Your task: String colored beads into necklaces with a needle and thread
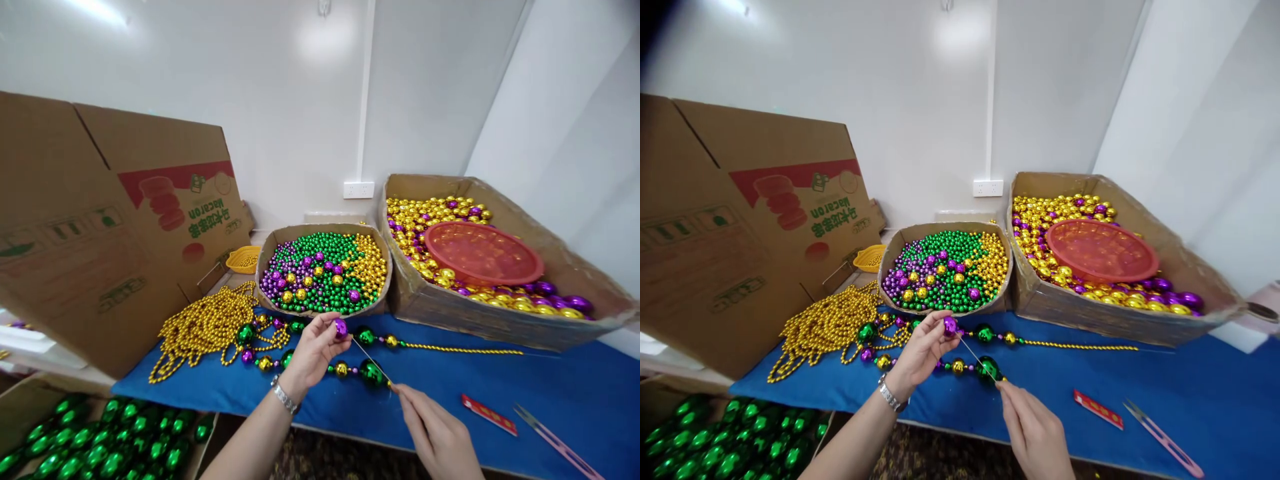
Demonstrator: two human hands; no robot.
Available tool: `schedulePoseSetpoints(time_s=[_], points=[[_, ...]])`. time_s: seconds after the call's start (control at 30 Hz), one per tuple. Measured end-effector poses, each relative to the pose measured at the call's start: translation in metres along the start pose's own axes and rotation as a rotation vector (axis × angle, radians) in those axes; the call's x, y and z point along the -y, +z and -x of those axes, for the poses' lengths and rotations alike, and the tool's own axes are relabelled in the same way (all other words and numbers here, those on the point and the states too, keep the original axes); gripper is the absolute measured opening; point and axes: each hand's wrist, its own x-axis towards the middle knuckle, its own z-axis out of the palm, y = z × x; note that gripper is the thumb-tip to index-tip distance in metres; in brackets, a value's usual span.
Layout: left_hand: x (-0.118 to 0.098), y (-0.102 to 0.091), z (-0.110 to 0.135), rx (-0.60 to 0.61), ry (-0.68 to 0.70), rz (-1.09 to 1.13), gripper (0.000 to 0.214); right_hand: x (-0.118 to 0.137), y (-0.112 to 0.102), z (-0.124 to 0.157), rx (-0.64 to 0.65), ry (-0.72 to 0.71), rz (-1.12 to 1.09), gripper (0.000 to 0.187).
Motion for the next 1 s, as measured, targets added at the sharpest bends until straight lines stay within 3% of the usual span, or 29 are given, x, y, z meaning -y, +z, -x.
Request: schedulePoseSetpoints(time_s=[0.53, 0.8, 1.0], points=[[0.005, 0.01, 0.007, -0.045, 0.125, -0.113, 0.03, -0.001, 0.004, 0.0, -0.015, -0.066, 0.113, 0.028], [0.015, 0.01, 0.01, -0.051, 0.338, -0.451, 0.024, 0.006, 0.002, 0.002, 0.038, -0.114, 0.286, 0.034], [0.026, 0.014, 0.014, -0.031, 0.25, -0.379, 0.033, 0.007, 0.004, 0.001, 0.033, -0.074, 0.16, 0.031]])
